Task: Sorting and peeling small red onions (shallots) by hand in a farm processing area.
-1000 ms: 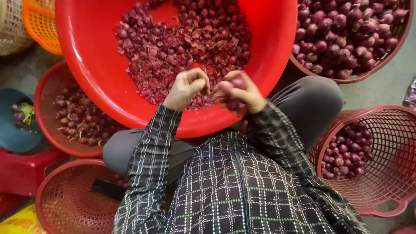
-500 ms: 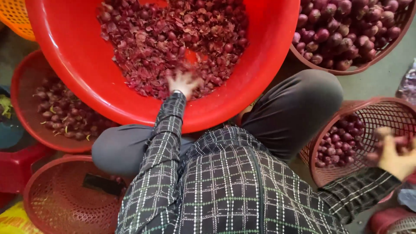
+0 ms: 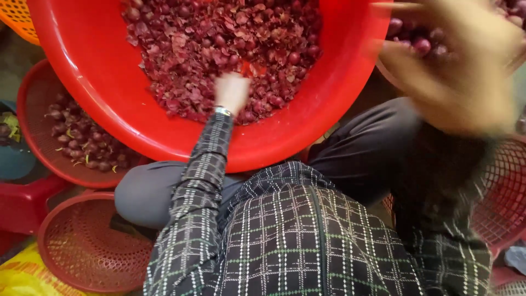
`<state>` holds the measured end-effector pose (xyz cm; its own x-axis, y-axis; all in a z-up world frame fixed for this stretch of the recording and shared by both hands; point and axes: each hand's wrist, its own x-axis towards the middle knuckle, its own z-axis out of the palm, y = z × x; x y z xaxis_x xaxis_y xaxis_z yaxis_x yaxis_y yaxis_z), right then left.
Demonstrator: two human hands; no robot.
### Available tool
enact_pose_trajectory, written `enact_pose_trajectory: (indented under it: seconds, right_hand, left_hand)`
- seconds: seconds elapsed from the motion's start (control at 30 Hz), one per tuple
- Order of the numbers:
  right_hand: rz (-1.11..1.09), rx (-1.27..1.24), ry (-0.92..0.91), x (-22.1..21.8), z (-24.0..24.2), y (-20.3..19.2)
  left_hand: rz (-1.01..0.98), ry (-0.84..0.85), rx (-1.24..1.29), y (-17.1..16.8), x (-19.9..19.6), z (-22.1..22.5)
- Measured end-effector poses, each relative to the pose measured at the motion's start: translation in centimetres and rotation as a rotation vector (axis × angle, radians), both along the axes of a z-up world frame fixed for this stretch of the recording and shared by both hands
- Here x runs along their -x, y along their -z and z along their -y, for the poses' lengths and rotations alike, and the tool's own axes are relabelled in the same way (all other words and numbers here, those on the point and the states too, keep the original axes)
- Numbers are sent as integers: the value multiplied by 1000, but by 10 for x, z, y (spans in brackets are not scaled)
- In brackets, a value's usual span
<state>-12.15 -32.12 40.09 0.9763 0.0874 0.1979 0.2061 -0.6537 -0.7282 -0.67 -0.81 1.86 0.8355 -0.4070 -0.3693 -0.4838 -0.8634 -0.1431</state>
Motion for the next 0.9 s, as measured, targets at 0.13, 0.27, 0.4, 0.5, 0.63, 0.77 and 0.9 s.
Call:
enact_pose_trajectory:
  seconds: [0.13,0.27,0.4,0.5,0.63,0.77,0.9]
  right_hand:
    - [224,229,-177,-83,-42,71]
    - [-49,474,-220,-92,-68,128]
    - [-28,428,-249,-99,-76,122]
    - [-56,482,-211,-101,-77,126]
    - [-58,466,-232,-98,-82,133]
    - [-198,518,-206,-84,-92,185]
    - [-165,402,-299,-73,-115,152]
  left_hand:
    - [-404,54,511,53,43,37]
    - [-589,-56,439,72,59,47]
    - [-766,-96,390,58,53,38]
    - [-874,-118,341,39,56,41]
    - [-1235,-582,786,-26,61,46]
    - [-1096,-1053,1271,-82,50,42]
    - [-939,-1159,1548,-139,31,28]
